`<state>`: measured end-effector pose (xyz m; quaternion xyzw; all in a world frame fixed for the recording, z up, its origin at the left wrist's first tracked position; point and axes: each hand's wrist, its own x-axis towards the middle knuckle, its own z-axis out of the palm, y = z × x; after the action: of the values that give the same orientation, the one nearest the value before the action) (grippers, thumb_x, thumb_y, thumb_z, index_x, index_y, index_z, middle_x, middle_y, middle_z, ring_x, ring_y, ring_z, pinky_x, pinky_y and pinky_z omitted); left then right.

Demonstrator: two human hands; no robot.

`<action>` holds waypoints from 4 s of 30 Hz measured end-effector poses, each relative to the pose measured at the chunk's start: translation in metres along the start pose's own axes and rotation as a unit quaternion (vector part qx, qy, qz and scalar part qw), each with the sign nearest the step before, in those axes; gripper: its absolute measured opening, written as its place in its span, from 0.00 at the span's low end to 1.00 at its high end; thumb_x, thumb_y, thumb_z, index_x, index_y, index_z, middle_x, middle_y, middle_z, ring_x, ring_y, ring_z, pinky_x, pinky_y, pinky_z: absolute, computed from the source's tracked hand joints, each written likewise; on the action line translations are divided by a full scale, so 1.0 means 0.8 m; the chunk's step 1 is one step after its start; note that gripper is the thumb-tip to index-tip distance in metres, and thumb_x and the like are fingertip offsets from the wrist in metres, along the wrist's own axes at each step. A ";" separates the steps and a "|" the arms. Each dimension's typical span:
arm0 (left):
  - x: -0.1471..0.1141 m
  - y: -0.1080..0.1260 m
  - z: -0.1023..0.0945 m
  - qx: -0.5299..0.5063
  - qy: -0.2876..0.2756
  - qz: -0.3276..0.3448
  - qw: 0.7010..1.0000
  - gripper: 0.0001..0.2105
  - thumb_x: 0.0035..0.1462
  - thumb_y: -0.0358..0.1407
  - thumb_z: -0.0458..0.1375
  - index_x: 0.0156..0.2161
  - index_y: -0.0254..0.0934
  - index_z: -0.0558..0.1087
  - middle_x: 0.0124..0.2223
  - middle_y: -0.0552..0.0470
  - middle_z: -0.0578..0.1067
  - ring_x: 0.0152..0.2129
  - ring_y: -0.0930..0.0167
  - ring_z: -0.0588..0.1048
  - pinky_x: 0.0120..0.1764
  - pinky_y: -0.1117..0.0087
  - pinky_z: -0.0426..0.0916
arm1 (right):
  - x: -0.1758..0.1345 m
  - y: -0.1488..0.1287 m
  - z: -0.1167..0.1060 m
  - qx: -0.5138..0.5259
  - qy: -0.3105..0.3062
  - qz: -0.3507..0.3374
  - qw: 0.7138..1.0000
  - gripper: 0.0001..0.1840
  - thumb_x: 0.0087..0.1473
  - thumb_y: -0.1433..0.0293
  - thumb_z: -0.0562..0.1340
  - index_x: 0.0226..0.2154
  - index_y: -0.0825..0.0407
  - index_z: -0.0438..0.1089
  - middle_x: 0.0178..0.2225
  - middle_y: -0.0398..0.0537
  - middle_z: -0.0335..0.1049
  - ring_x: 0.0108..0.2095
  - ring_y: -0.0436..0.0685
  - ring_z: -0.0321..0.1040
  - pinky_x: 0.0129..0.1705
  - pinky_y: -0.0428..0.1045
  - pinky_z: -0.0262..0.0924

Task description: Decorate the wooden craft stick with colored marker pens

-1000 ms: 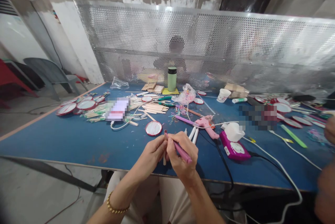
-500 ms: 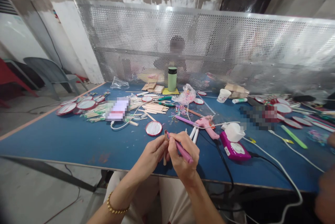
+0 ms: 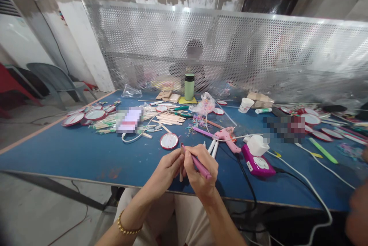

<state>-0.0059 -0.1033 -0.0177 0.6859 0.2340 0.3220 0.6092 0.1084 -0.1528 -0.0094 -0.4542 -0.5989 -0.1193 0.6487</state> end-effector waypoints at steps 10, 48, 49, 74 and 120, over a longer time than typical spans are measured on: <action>0.001 -0.001 0.001 -0.007 -0.001 -0.002 1.000 0.18 0.65 0.50 0.49 0.31 0.38 0.64 0.23 0.57 0.67 0.18 0.75 0.65 0.26 0.74 0.60 | 0.001 -0.003 -0.002 0.006 -0.004 0.015 1.000 0.09 0.58 0.80 0.60 0.34 0.51 0.73 0.26 0.42 0.73 0.24 0.49 0.71 0.25 0.44 0.65; 0.002 -0.003 0.000 0.007 0.014 0.001 1.000 0.17 0.66 0.47 0.49 0.29 0.38 0.64 0.23 0.56 0.68 0.19 0.75 0.65 0.27 0.74 0.59 | -0.001 -0.003 -0.001 -0.015 0.002 -0.005 1.000 0.09 0.58 0.80 0.60 0.33 0.51 0.73 0.25 0.42 0.73 0.23 0.49 0.70 0.25 0.45 0.65; 0.002 -0.003 0.000 0.008 0.014 0.000 1.000 0.18 0.66 0.47 0.49 0.29 0.38 0.64 0.23 0.57 0.68 0.19 0.75 0.64 0.27 0.74 0.59 | -0.002 -0.002 -0.002 -0.020 0.004 -0.002 1.000 0.09 0.58 0.80 0.60 0.33 0.51 0.73 0.25 0.42 0.73 0.23 0.49 0.70 0.24 0.45 0.65; 0.002 -0.008 -0.001 -0.012 -0.006 -0.010 1.000 0.19 0.65 0.51 0.49 0.31 0.37 0.64 0.22 0.57 0.67 0.17 0.76 0.65 0.25 0.74 0.57 | -0.004 0.000 -0.004 -0.019 0.002 0.016 1.000 0.09 0.59 0.78 0.60 0.32 0.51 0.73 0.25 0.43 0.73 0.23 0.50 0.71 0.25 0.45 0.66; 0.001 -0.004 -0.001 -0.002 0.004 -0.011 1.000 0.19 0.65 0.50 0.49 0.28 0.38 0.63 0.20 0.58 0.67 0.17 0.76 0.64 0.25 0.74 0.57 | 0.002 -0.004 -0.002 -0.023 0.002 -0.007 1.000 0.10 0.58 0.80 0.60 0.31 0.51 0.72 0.24 0.42 0.72 0.22 0.49 0.68 0.23 0.44 0.64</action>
<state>-0.0058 -0.1012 -0.0208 0.6809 0.2432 0.3180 0.6133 0.1077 -0.1555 -0.0064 -0.4645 -0.5977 -0.1385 0.6386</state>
